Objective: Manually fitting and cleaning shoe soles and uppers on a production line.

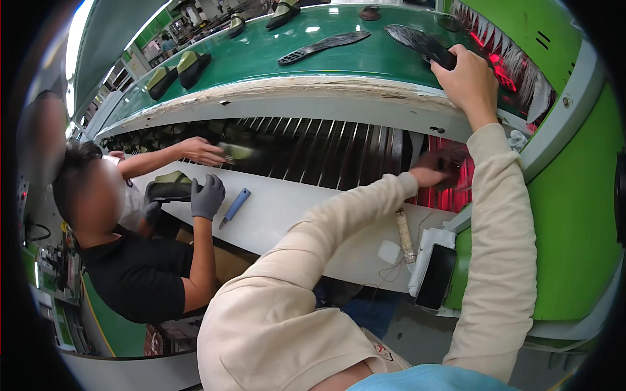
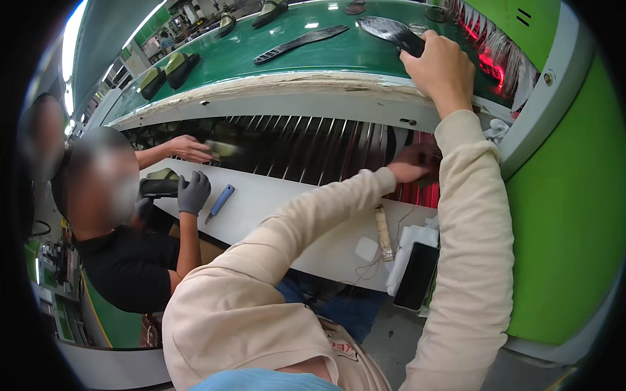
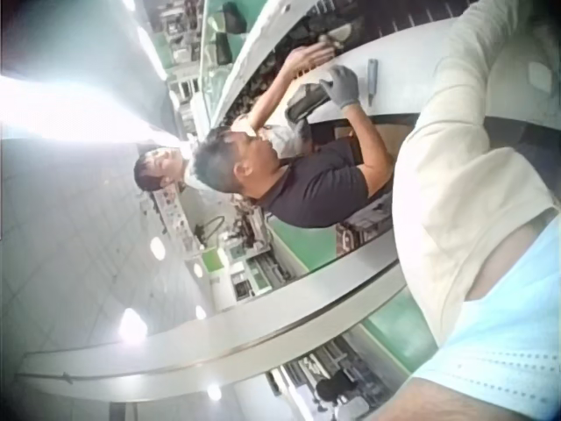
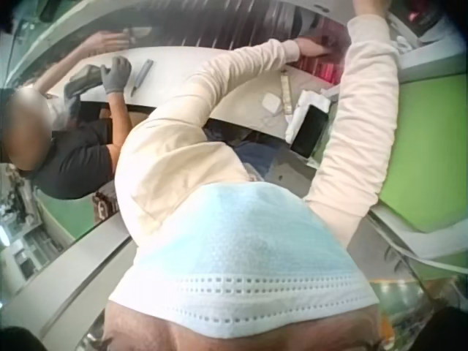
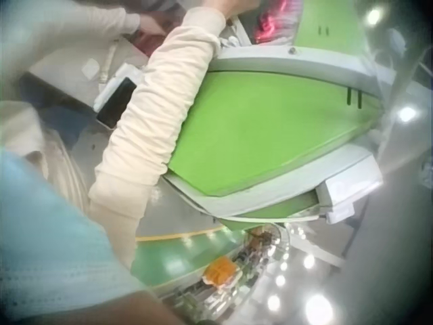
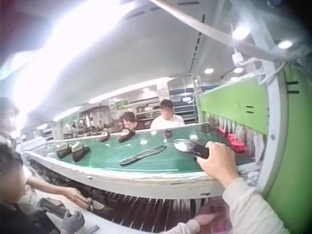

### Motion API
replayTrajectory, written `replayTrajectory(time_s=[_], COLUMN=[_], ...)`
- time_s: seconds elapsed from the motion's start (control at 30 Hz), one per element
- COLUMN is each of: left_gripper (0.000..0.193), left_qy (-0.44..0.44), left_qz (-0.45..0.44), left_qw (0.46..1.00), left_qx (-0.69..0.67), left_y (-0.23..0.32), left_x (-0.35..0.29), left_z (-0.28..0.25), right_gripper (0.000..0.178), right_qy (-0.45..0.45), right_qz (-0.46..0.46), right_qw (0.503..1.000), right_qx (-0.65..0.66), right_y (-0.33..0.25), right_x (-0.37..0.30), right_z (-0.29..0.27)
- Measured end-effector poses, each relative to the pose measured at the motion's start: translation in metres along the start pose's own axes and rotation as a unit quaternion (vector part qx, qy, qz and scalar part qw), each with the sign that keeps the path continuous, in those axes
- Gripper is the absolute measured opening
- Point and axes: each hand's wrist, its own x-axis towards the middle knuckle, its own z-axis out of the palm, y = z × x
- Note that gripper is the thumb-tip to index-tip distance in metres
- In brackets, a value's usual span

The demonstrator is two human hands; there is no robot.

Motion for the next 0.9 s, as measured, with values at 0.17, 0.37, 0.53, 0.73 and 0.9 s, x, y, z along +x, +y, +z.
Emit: replayTrajectory(time_s=[0.17, 0.37, 0.53, 0.73, 0.9], left_gripper=[0.025, 0.022, 0.022, 0.032, 0.061], left_qy=[-0.014, -0.053, -0.125, -0.025, 0.11], left_qz=[-0.039, 0.088, -0.03, -0.007, -0.181], left_qw=[0.995, 0.975, 0.92, 0.97, 0.93], left_qx=[-0.087, 0.197, 0.369, 0.242, 0.301], left_y=[0.118, 0.232, 0.23, 0.23, 0.167], left_x=[-0.078, -0.172, -0.262, -0.259, -0.227], left_z=[-0.113, -0.23, -0.229, -0.23, -0.247], right_gripper=[0.048, 0.048, 0.049, 0.049, 0.049], right_qy=[0.034, 0.004, -0.004, 0.009, 0.006], right_qz=[-0.006, -0.002, 0.0, -0.016, -0.012], right_qw=[0.999, 1.0, 1.0, 1.0, 1.0], right_qx=[-0.023, 0.014, 0.013, -0.004, -0.002], right_y=[0.019, 0.012, 0.004, 0.016, 0.018], right_x=[0.001, 0.001, -0.003, -0.001, 0.0], right_z=[0.002, 0.001, 0.002, 0.008, 0.007])
